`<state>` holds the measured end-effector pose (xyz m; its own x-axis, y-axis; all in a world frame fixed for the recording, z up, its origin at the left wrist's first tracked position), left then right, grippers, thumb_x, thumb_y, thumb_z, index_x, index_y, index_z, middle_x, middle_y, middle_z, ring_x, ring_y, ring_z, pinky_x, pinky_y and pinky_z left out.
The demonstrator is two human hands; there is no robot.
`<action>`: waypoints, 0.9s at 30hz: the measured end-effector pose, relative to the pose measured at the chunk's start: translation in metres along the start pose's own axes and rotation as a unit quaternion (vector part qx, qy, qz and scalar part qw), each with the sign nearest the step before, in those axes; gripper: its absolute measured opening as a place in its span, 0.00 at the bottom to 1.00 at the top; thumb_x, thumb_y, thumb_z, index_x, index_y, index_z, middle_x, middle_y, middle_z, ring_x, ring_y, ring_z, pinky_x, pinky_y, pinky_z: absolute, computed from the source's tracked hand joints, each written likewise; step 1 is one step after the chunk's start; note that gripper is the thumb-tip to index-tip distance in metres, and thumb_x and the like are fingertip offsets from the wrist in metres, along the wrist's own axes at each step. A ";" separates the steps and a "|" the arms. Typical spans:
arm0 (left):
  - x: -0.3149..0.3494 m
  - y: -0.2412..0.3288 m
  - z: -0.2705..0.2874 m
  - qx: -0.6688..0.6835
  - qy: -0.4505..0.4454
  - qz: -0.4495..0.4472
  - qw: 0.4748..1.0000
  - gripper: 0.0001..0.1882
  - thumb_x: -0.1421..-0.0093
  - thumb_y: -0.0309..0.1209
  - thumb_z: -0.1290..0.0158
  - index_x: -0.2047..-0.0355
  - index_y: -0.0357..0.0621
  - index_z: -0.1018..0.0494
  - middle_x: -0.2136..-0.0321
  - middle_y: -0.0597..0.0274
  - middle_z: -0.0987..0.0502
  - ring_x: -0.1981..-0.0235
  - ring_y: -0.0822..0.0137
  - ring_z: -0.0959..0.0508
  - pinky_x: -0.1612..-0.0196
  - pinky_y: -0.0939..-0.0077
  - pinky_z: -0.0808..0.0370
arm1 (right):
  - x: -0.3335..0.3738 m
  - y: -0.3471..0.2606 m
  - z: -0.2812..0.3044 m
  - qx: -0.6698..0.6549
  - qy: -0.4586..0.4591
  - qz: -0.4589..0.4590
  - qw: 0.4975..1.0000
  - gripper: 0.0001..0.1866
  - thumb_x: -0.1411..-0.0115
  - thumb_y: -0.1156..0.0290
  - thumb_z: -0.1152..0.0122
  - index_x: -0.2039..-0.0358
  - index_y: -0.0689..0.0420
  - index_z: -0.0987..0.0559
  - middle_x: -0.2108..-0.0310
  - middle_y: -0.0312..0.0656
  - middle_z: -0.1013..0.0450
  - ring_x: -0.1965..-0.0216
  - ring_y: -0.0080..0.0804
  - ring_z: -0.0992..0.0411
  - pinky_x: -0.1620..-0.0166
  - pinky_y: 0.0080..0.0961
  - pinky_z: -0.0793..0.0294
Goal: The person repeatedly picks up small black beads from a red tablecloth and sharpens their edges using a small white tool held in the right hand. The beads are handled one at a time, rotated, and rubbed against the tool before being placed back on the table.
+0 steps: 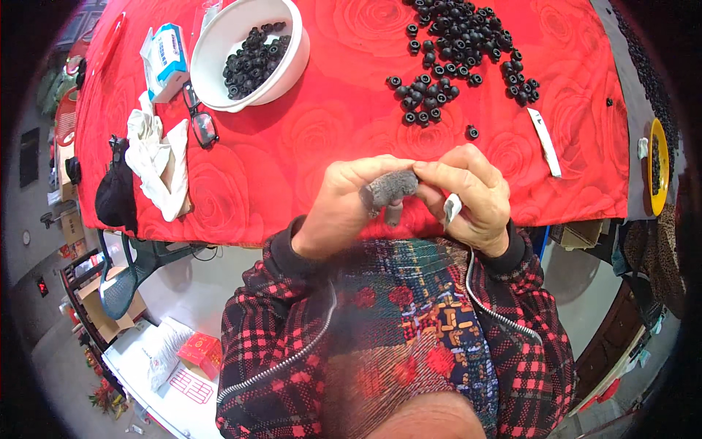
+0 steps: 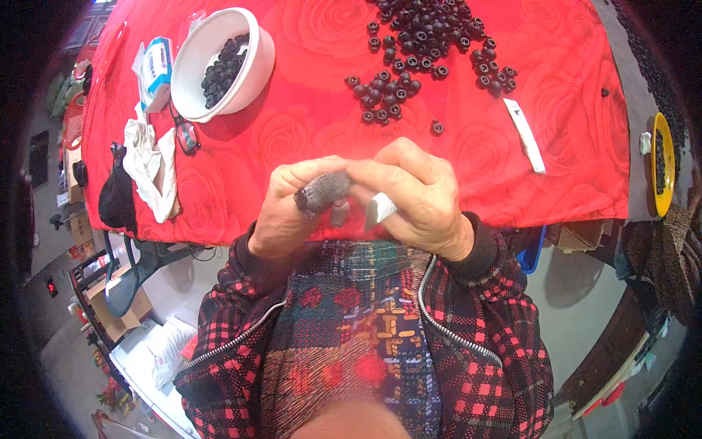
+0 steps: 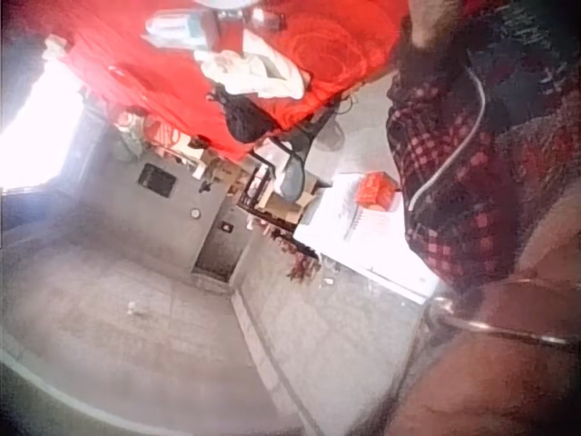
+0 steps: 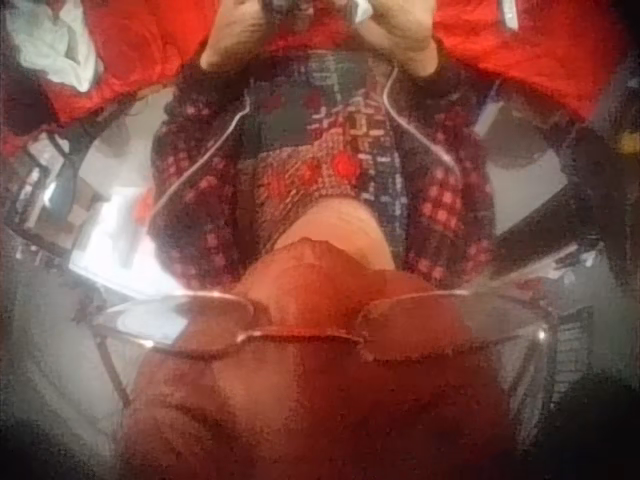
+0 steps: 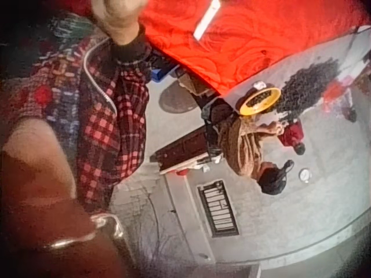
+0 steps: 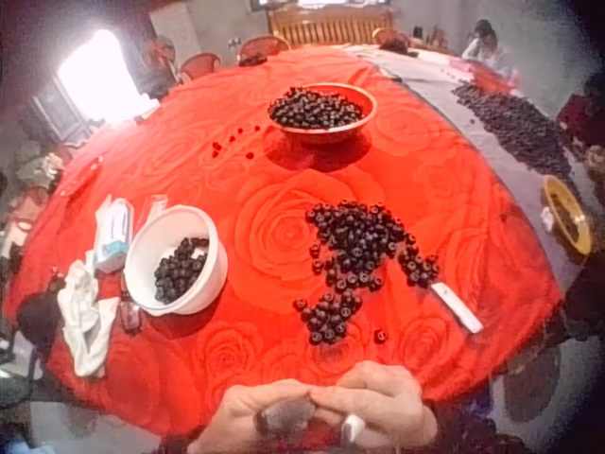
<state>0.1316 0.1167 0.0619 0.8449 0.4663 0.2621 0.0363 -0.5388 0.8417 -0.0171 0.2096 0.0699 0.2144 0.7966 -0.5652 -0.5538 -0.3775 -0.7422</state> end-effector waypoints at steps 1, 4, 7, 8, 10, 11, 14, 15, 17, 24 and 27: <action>0.000 0.001 -0.002 -0.061 0.011 -0.035 0.997 0.12 0.40 0.24 0.50 0.55 0.36 0.26 0.65 0.62 0.25 0.70 0.75 0.25 0.71 0.84 0.28 | 0.001 -0.001 0.001 0.007 -0.005 -0.003 1.000 0.20 0.58 0.80 0.32 0.61 0.62 0.22 0.73 0.43 0.30 0.75 0.34 0.29 0.72 0.27 0.30; -0.001 0.010 -0.003 -0.164 0.021 -0.110 0.980 0.15 0.41 0.16 0.54 0.54 0.36 0.26 0.62 0.62 0.27 0.65 0.75 0.25 0.68 0.85 0.27 | -0.003 -0.007 0.007 -0.062 0.012 -0.134 0.989 0.20 0.52 0.81 0.38 0.56 0.64 0.26 0.70 0.46 0.31 0.72 0.37 0.30 0.69 0.28 0.31; 0.000 0.013 -0.004 -0.182 0.016 -0.138 0.973 0.18 0.44 0.13 0.55 0.53 0.36 0.26 0.61 0.61 0.28 0.63 0.74 0.25 0.66 0.85 0.26 | 0.003 0.002 0.007 -0.098 -0.004 -0.150 0.984 0.18 0.47 0.80 0.44 0.54 0.65 0.29 0.68 0.48 0.32 0.69 0.38 0.31 0.67 0.29 0.32; -0.001 0.011 -0.004 -0.185 0.019 -0.142 0.972 0.19 0.44 0.13 0.55 0.53 0.36 0.27 0.61 0.60 0.27 0.63 0.74 0.25 0.66 0.85 0.26 | 0.000 -0.001 0.008 -0.060 -0.020 -0.141 0.988 0.14 0.45 0.80 0.45 0.56 0.65 0.29 0.69 0.48 0.32 0.70 0.39 0.31 0.68 0.30 0.32; -0.001 0.010 -0.004 -0.198 0.020 -0.154 0.968 0.19 0.44 0.13 0.55 0.53 0.36 0.27 0.61 0.60 0.27 0.63 0.73 0.25 0.66 0.85 0.26 | 0.000 0.001 0.003 -0.045 -0.021 -0.136 0.990 0.13 0.44 0.80 0.45 0.57 0.66 0.28 0.70 0.48 0.32 0.71 0.40 0.31 0.68 0.30 0.32; -0.002 0.011 -0.005 -0.209 0.020 -0.161 0.964 0.19 0.44 0.13 0.54 0.53 0.35 0.27 0.61 0.60 0.27 0.63 0.73 0.25 0.66 0.85 0.26 | 0.000 0.001 0.001 -0.037 -0.022 -0.133 0.990 0.13 0.44 0.80 0.45 0.58 0.66 0.28 0.71 0.48 0.32 0.71 0.41 0.31 0.68 0.30 0.32; -0.002 0.008 -0.005 -0.210 0.012 -0.177 0.962 0.19 0.45 0.13 0.54 0.53 0.35 0.27 0.61 0.59 0.28 0.63 0.72 0.25 0.66 0.85 0.26 | -0.002 0.000 0.000 -0.010 -0.014 -0.135 0.991 0.12 0.45 0.79 0.44 0.59 0.64 0.28 0.72 0.48 0.31 0.72 0.43 0.31 0.69 0.32 0.32; -0.002 0.008 -0.005 -0.205 0.009 -0.181 0.962 0.19 0.45 0.13 0.54 0.53 0.35 0.27 0.61 0.59 0.28 0.63 0.72 0.24 0.66 0.85 0.26 | -0.002 0.001 -0.001 -0.006 -0.010 -0.133 0.991 0.12 0.45 0.80 0.44 0.60 0.64 0.28 0.72 0.48 0.31 0.72 0.43 0.31 0.69 0.32 0.32; -0.001 0.010 -0.006 -0.189 0.015 -0.171 0.967 0.19 0.45 0.12 0.54 0.53 0.34 0.27 0.61 0.58 0.28 0.63 0.72 0.24 0.66 0.85 0.25 | -0.004 0.000 0.000 0.002 -0.017 -0.138 0.990 0.11 0.46 0.80 0.44 0.60 0.64 0.27 0.72 0.48 0.32 0.72 0.43 0.31 0.69 0.32 0.31; -0.004 0.008 -0.004 -0.203 0.012 -0.178 0.963 0.20 0.45 0.12 0.54 0.52 0.35 0.27 0.60 0.59 0.27 0.63 0.72 0.25 0.66 0.85 0.25 | -0.004 0.003 -0.002 0.006 -0.013 -0.132 0.991 0.11 0.46 0.80 0.43 0.61 0.63 0.27 0.74 0.46 0.32 0.72 0.42 0.31 0.69 0.32 0.32; -0.004 0.009 -0.004 -0.200 0.016 -0.162 0.966 0.20 0.45 0.12 0.54 0.52 0.36 0.27 0.60 0.60 0.27 0.62 0.72 0.25 0.66 0.85 0.25 | -0.005 0.004 -0.001 0.006 -0.009 -0.124 0.992 0.11 0.46 0.80 0.43 0.61 0.63 0.27 0.74 0.46 0.32 0.73 0.42 0.31 0.70 0.32 0.32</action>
<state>0.1268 0.1132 0.0703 0.8065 0.5900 -0.0376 0.0817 -0.0482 0.9955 -0.0195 0.2037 0.0688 0.3302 0.8728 -0.3594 -0.4952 -0.1640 -0.8532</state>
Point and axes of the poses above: each hand's wrist, its own x-axis away from the middle knuckle, its own z-axis out of the back of the hand, y = z × x, the point moved 2 cm from there along -x, towards the middle knuckle
